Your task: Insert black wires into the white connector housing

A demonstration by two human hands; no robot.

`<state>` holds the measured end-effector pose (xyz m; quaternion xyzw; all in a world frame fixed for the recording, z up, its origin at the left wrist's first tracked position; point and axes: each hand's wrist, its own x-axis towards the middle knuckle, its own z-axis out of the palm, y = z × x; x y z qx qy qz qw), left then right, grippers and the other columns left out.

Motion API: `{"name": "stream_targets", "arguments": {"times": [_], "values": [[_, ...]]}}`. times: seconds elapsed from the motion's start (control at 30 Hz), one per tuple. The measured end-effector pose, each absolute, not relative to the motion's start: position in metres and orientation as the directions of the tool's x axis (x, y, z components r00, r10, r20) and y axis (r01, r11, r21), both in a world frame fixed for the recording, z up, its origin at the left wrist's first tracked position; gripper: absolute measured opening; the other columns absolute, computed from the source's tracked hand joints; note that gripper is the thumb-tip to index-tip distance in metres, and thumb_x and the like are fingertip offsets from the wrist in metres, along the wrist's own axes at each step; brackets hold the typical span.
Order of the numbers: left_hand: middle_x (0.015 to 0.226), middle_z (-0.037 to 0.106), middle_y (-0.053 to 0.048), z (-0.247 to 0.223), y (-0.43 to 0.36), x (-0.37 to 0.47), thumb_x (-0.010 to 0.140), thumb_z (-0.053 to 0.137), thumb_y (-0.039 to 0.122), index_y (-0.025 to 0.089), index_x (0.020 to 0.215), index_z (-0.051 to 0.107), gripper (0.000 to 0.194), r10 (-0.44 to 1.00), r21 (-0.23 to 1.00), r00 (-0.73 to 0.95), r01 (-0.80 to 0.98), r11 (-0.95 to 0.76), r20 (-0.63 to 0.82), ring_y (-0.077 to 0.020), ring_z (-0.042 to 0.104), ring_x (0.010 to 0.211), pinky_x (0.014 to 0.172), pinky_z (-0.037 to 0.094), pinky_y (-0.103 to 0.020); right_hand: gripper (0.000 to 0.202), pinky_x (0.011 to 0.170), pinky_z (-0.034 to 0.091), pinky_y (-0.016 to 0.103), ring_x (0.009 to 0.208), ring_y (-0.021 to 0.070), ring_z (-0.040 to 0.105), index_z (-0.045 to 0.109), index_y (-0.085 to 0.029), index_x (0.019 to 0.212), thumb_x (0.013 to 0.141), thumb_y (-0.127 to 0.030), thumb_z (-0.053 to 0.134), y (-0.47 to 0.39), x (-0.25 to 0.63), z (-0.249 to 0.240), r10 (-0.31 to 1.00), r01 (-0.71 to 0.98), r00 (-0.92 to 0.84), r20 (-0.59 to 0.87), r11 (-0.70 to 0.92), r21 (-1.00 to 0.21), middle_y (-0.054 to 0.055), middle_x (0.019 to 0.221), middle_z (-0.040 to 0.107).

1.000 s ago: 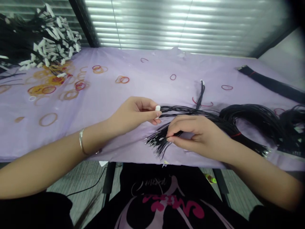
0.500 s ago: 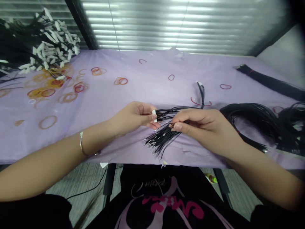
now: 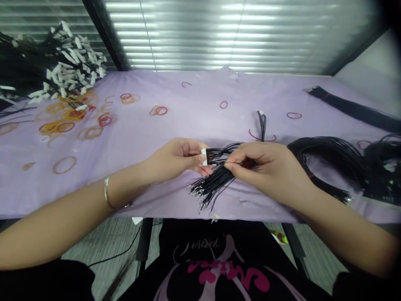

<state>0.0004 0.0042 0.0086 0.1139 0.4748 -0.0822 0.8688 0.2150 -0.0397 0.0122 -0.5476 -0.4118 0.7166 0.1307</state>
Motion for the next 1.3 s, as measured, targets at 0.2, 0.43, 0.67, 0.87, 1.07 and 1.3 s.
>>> {"name": "stream_targets", "arguments": {"times": [0.2,0.43,0.67,0.87,1.07,1.3], "values": [[0.081,0.072,-0.006,0.009,0.001,0.001,0.091,0.057,0.011,0.009,0.092,0.066,0.009,-0.074,0.09,0.578,0.25,0.964,-0.812,-0.0102,0.07,0.074,0.074,0.058,-0.022,0.01,0.051,0.04,0.017,0.055,0.0063,0.054,0.065,-0.015,0.067,0.071,-0.007,0.062,-0.043,0.213,0.009,0.677,0.343,-0.378,-0.632,-0.532,-0.775,-0.003,0.063,0.063],[0.08,0.072,-0.005,0.009,-0.001,0.003,0.091,0.054,0.007,0.008,0.093,0.066,0.012,-0.088,0.086,0.576,0.268,0.96,-0.813,-0.0098,0.07,0.073,0.073,0.058,-0.02,0.011,0.052,0.036,0.017,0.052,0.0043,0.05,0.064,-0.015,0.066,0.073,-0.007,0.061,-0.044,0.209,0.008,0.686,0.385,-0.416,-0.596,-0.461,-0.8,-0.004,0.059,0.059],[0.077,0.073,-0.005,0.009,-0.004,0.005,0.088,0.056,0.003,0.009,0.092,0.067,0.012,-0.092,0.058,0.577,0.237,0.97,-0.811,-0.0094,0.07,0.07,0.071,0.058,-0.019,0.012,0.052,0.033,0.019,0.053,0.0045,0.049,0.063,-0.015,0.065,0.076,-0.009,0.059,-0.045,0.208,0.008,0.638,0.397,-0.46,-0.617,-0.474,-0.786,-0.004,0.06,0.059],[0.077,0.073,-0.005,0.008,-0.004,0.005,0.087,0.056,0.003,0.009,0.091,0.067,0.013,-0.081,0.067,0.579,0.23,0.971,-0.811,-0.0098,0.07,0.07,0.071,0.058,-0.019,0.013,0.052,0.033,0.019,0.053,0.0045,0.049,0.062,-0.014,0.065,0.076,-0.009,0.058,-0.048,0.205,0.007,0.642,0.397,-0.462,-0.612,-0.467,-0.79,-0.004,0.06,0.059],[0.078,0.074,-0.005,0.005,-0.007,0.004,0.087,0.058,0.004,0.009,0.091,0.068,0.012,-0.089,0.055,0.594,0.22,0.974,-0.8,-0.0101,0.071,0.071,0.072,0.058,-0.02,0.013,0.052,0.032,0.019,0.053,0.004,0.047,0.062,-0.013,0.065,0.076,-0.008,0.059,-0.051,0.202,0.005,0.639,0.38,-0.462,-0.615,-0.483,-0.789,-0.004,0.059,0.057],[0.08,0.074,-0.005,0.007,-0.003,0.005,0.089,0.059,0.01,0.009,0.096,0.066,0.01,-0.028,0.144,0.558,0.261,0.955,-0.829,-0.0099,0.071,0.073,0.072,0.057,-0.018,0.013,0.057,0.036,0.017,0.059,0.0042,0.049,0.065,-0.012,0.076,0.087,-0.014,0.057,-0.045,0.207,0.007,0.74,0.307,-0.387,-0.55,-0.459,-0.834,-0.003,0.066,0.06]]}}
